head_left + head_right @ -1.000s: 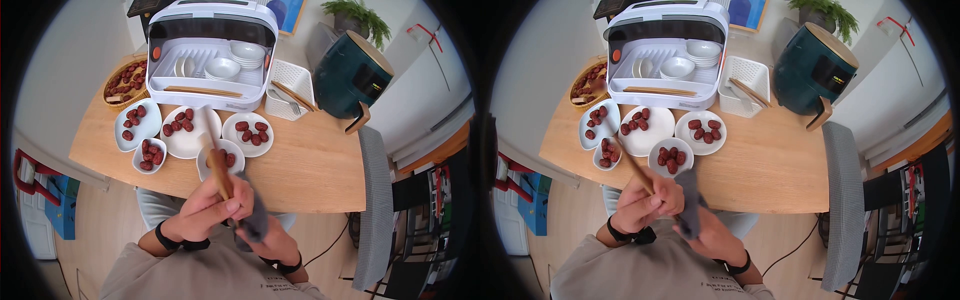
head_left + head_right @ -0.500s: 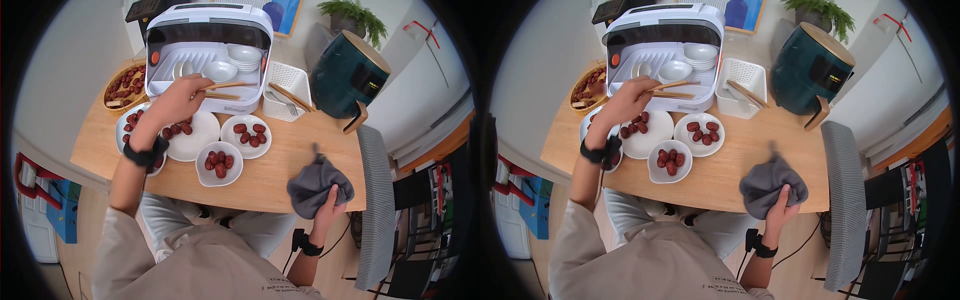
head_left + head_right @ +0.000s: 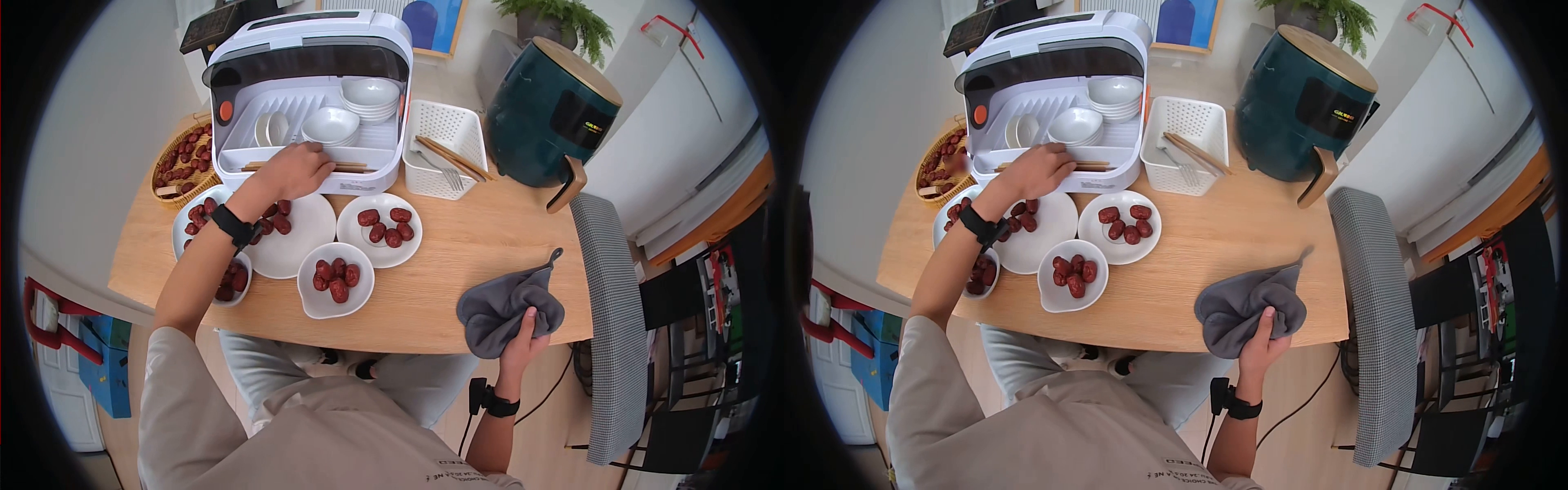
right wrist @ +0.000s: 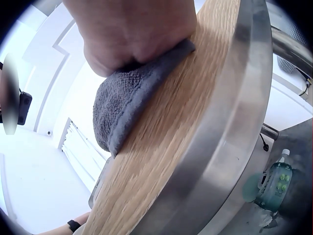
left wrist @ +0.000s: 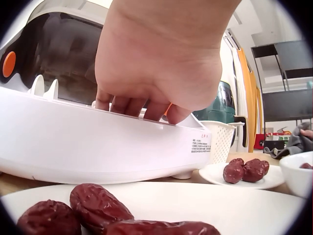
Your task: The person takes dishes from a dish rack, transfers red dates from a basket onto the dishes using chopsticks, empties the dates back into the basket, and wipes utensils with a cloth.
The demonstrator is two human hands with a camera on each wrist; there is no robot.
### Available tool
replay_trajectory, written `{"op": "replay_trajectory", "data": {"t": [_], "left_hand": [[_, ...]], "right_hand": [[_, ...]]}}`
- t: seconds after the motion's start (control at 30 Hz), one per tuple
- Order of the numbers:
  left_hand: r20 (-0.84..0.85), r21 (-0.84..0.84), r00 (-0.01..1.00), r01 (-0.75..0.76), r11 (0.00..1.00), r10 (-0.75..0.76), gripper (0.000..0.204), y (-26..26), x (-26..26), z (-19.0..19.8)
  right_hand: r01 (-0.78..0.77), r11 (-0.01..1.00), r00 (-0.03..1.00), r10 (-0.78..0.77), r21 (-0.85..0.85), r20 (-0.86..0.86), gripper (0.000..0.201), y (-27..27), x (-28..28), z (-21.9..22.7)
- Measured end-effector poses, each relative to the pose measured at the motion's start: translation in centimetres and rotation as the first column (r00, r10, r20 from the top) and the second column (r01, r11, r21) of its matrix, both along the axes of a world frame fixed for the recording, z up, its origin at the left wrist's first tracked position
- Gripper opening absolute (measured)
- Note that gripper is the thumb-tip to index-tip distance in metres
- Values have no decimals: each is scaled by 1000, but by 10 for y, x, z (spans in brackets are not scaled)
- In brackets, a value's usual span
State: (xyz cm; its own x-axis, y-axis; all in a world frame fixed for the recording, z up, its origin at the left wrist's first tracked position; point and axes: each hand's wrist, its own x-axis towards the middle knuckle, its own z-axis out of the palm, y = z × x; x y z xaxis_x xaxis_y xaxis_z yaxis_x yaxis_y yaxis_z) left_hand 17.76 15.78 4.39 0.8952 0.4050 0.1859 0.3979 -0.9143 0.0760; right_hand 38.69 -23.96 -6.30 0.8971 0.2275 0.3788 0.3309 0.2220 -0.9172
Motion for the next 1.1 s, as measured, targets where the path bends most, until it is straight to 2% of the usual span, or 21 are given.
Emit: {"op": "replay_trajectory", "data": {"t": [0.03,0.13,0.2,0.27,0.3,0.37,0.4,0.47,0.67,0.8,0.9,0.97,1.0,1.07,1.1], "left_hand": [[26,77,1000,-16,997,14,27,-5,3,2],[83,43,997,-6,999,3,20,-24,31,21],[198,57,965,164,985,-172,18,-34,64,28],[276,-14,901,350,937,-333,13,-50,105,42],[286,-15,896,358,934,-339,13,-46,130,38],[39,67,922,382,922,-385,16,-30,180,21],[50,66,918,390,919,-393,16,-32,192,22],[-203,61,938,300,952,-282,19,-36,209,24],[-53,-79,948,308,948,-312,18,-18,222,7],[-43,-84,934,351,933,-355,16,-6,215,4],[-95,-53,923,369,928,-372,15,-2,217,7],[33,104,871,485,868,-490,17,7,217,2],[33,104,873,481,871,-486,17,1,211,9],[443,97,781,445,890,-440,20,-29,187,40],[505,99,742,458,883,-441,22,-46,173,54]], "right_hand": [[-1,1000,1000,1,-1,-3,25,1,0,1],[-3,1000,1000,4,-26,21,25,1,-3,3],[-29,1000,999,29,1,-33,25,-1,-4,4],[-15,1000,999,15,10,-34,25,0,-4,4],[-4,1000,999,5,23,-42,25,1,-5,4],[5,1000,1000,-5,14,-20,24,0,-6,5],[-13,1000,1000,13,3,-13,25,-1,-5,3],[-21,999,1000,21,-34,12,26,-2,-4,3],[-17,999,1000,18,-33,21,26,-3,-5,3],[-40,998,998,41,-43,41,26,-3,-2,0],[-26,999,998,28,-33,49,26,-3,-2,1],[-21,1000,999,21,-6,32,25,-2,-1,-1],[-20,1000,1000,20,20,14,24,-2,-1,-2],[-31,999,999,31,38,-11,27,-4,0,-4],[-33,998,999,35,58,-35,31,-5,-1,-5]]}}
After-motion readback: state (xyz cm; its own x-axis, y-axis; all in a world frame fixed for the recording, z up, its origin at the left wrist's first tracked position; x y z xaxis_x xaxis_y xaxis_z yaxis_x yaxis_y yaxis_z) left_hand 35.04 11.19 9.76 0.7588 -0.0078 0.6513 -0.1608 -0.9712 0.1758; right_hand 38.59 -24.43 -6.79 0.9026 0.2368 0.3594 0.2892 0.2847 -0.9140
